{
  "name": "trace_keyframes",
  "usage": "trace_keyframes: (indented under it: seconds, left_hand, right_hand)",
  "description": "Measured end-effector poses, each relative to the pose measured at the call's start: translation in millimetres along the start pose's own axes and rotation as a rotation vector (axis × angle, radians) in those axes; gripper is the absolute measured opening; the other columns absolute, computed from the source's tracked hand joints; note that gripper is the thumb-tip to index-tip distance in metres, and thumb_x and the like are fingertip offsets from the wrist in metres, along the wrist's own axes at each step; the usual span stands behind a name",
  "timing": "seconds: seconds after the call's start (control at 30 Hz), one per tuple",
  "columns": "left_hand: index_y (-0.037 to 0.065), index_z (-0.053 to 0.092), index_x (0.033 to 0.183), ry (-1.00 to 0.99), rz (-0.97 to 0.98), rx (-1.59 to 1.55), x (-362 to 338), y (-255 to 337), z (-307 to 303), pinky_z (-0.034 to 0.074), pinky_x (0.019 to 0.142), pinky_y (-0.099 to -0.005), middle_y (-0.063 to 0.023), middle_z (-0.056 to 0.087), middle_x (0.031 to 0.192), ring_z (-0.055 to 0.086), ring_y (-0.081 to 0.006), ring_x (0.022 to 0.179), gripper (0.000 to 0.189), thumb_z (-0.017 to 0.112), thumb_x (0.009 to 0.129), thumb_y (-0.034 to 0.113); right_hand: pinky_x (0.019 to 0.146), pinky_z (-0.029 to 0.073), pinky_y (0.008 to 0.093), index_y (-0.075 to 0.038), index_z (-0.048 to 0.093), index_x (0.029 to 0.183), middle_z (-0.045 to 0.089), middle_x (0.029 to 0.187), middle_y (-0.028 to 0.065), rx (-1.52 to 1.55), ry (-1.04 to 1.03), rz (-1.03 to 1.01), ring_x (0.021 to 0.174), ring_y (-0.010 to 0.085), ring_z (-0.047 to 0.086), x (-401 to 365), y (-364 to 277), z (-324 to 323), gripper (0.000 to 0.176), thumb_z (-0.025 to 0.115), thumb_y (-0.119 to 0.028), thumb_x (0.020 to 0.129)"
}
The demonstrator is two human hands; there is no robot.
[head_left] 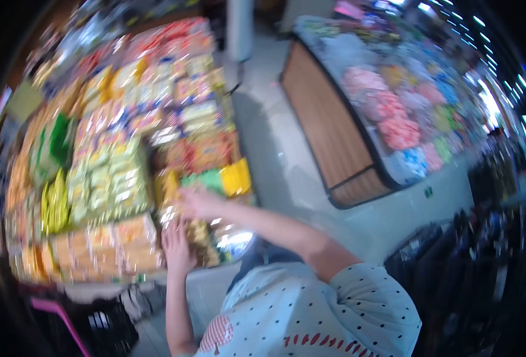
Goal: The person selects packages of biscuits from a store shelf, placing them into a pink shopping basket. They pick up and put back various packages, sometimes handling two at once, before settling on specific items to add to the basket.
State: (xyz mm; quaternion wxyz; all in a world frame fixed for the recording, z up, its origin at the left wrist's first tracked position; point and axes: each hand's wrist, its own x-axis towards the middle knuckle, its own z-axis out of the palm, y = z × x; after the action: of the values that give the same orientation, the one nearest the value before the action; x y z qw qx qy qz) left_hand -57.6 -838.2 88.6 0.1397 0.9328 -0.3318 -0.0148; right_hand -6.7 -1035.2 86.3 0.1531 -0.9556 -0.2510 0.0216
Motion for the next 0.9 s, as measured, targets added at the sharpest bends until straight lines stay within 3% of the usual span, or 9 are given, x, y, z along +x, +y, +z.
trace_keyframes:
  seconds: [0.07,0.17,0.23,0.27,0.4,0.5,0.57,0.9]
  left_hand:
    - [0.000,0.026,0.133,0.010,-0.002,0.002,-2,5,-1,0.011,0.108,-0.0464,-0.0224,0.030,0.135,0.021,-0.0356,0.131,0.085,0.067,0.059,0.011]
    - [-0.003,0.026,0.132,0.058,0.047,-0.007,-5,21,-5,0.009,0.107,-0.0504,-0.0243,0.024,0.139,0.017,-0.0398,0.131,0.083,0.065,0.062,0.016]
    - [-0.002,0.028,0.131,0.058,0.072,-0.069,-1,42,-8,0.009,0.107,-0.0525,-0.0249,0.021,0.140,0.015,-0.0416,0.131,0.079,0.065,0.063,0.018]
    - [0.001,0.021,0.136,0.081,0.094,-0.053,-1,56,-7,0.008,0.107,-0.0518,-0.0217,0.019,0.143,0.013,-0.0395,0.133,0.087,0.063,0.062,0.016]
    - [0.002,0.022,0.135,0.139,0.358,-0.286,23,106,0,0.009,0.106,-0.0524,-0.0213,0.021,0.142,0.014,-0.0411,0.132,0.085,0.065,0.061,0.007]
    - [0.002,0.025,0.134,0.043,0.379,-0.298,42,123,11,0.010,0.106,-0.0522,-0.0209,0.021,0.141,0.014,-0.0412,0.132,0.082,0.065,0.063,0.007]
    - [0.000,0.031,0.130,0.013,0.444,-0.265,49,132,11,0.012,0.104,-0.0530,-0.0227,0.022,0.140,0.016,-0.0427,0.130,0.071,0.063,0.068,0.016]
    - [0.000,0.040,0.122,-0.087,0.392,-0.330,27,121,44,0.017,0.103,-0.0497,-0.0208,0.032,0.133,0.023,-0.0408,0.126,0.057,0.061,0.069,0.005]
  right_hand:
    - [0.104,0.020,0.0481,-0.014,0.038,0.134,0.034,0.136,0.0184,0.170,0.221,-0.023,0.125,0.0305,0.033,-18,4,15,0.054,0.046,-0.040,0.087]
    - [0.100,0.027,0.0470,-0.013,0.036,0.135,0.033,0.136,0.0189,0.129,0.262,0.082,0.125,0.0310,0.034,-61,3,-6,0.054,0.048,-0.037,0.088]
    - [0.104,0.023,0.0466,-0.013,0.032,0.136,0.031,0.137,0.0189,0.231,0.302,0.184,0.127,0.0326,0.031,-89,8,-10,0.056,0.048,-0.037,0.088]
    - [0.103,0.024,0.0461,-0.011,0.033,0.135,0.033,0.136,0.0188,0.207,0.331,0.224,0.126,0.0326,0.032,-106,9,-16,0.056,0.048,-0.035,0.088]
    - [0.101,0.027,0.0453,-0.006,0.037,0.131,0.038,0.131,0.0184,0.198,0.481,0.374,0.123,0.0317,0.034,-159,17,-20,0.053,0.050,-0.033,0.088]
    - [0.099,0.029,0.0442,-0.005,0.040,0.129,0.040,0.128,0.0170,0.235,0.534,0.516,0.122,0.0300,0.036,-188,13,-22,0.052,0.051,-0.033,0.087]
    - [0.096,0.033,0.0413,-0.003,0.045,0.122,0.046,0.122,0.0144,0.238,0.636,0.582,0.117,0.0293,0.041,-200,10,-15,0.046,0.054,-0.030,0.085]
    - [0.088,0.041,0.0394,-0.004,0.050,0.113,0.052,0.111,0.0143,0.428,0.613,0.674,0.104,0.0318,0.049,-211,7,20,0.035,0.056,-0.022,0.084]
